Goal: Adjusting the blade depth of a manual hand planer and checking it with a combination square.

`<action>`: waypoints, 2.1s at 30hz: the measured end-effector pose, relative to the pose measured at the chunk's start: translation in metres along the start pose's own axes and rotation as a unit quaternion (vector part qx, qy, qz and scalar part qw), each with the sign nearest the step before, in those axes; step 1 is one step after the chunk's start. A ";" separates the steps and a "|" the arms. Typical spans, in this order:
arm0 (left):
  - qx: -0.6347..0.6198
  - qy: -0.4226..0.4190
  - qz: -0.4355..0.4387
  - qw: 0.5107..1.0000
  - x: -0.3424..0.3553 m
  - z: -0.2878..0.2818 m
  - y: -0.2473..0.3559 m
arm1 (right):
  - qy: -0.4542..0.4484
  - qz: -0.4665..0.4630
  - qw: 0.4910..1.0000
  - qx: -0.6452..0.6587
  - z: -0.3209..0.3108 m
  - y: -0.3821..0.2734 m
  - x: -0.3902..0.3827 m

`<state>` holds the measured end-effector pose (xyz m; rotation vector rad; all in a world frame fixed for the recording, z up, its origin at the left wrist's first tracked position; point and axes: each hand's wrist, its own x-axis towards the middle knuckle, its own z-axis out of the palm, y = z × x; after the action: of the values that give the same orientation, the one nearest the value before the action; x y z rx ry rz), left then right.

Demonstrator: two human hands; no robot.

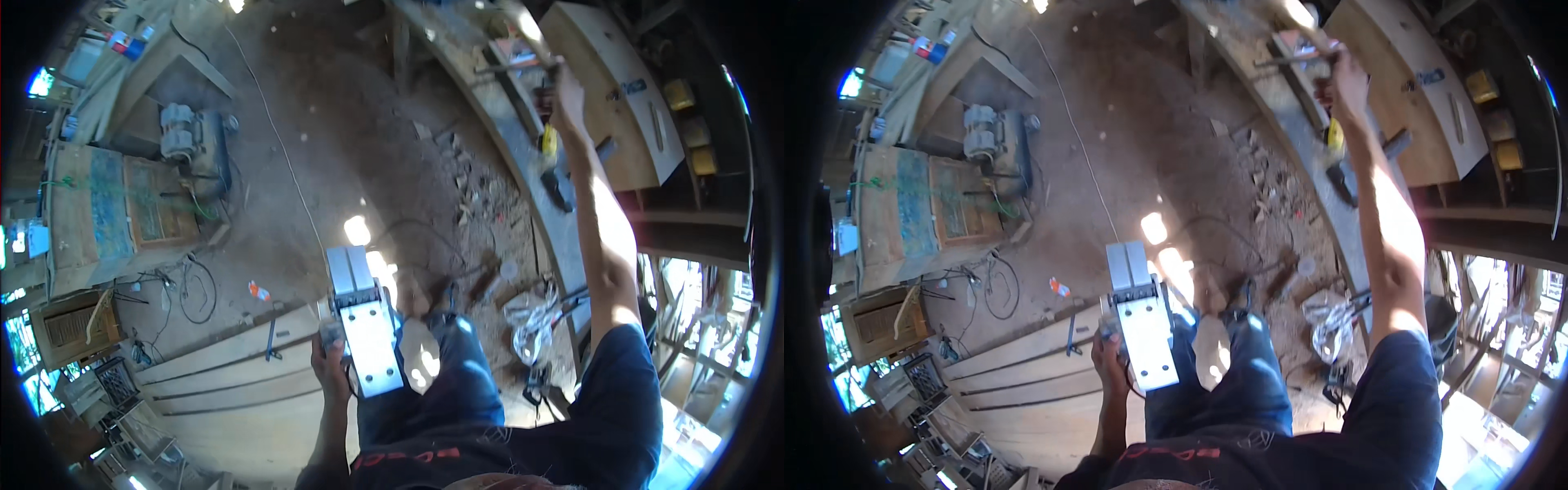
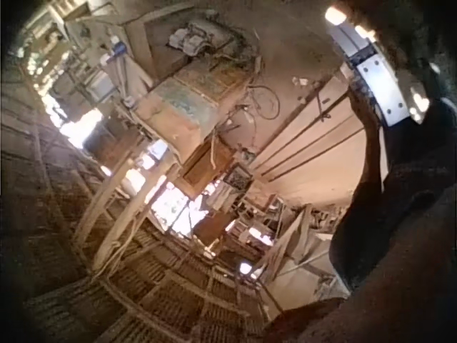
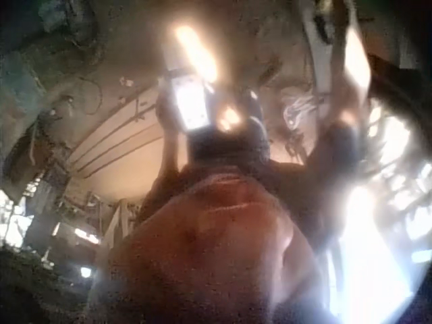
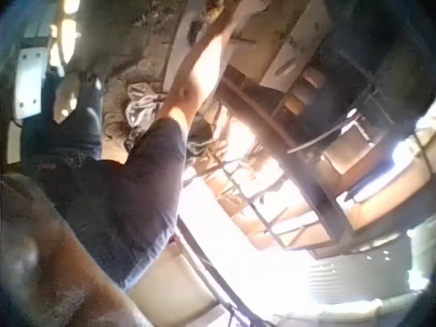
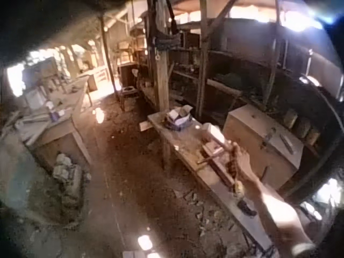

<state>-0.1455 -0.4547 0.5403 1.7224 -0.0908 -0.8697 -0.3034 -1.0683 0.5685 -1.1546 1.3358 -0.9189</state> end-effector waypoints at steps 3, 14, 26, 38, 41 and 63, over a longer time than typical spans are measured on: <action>0.007 -0.051 -0.007 0.999 0.027 0.009 -0.004 | -0.029 -0.075 0.995 0.056 -0.053 -0.021 -0.085; -0.018 -0.097 0.022 0.995 0.141 -0.008 -0.099 | -0.308 0.078 0.948 -0.002 -0.046 0.209 -0.354; -0.020 -0.241 0.116 0.963 0.291 0.024 -0.235 | 0.020 0.008 0.864 -0.503 -0.332 0.590 -0.190; 0.100 0.013 0.035 0.994 0.329 0.058 -0.265 | 0.163 -0.021 0.765 -0.623 -0.478 0.760 -0.106; -0.022 0.054 -0.007 0.998 0.355 0.031 -0.283 | 0.240 -0.030 0.755 -0.609 -0.479 0.775 -0.079; 0.264 -0.121 0.257 0.922 0.359 0.012 -0.264 | 0.287 0.051 0.746 -0.599 -0.503 0.813 -0.044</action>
<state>0.0109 -0.5438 0.1324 1.9319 -0.9776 -0.6869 -0.9066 -0.8885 -0.1527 -1.7554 2.6642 -0.2034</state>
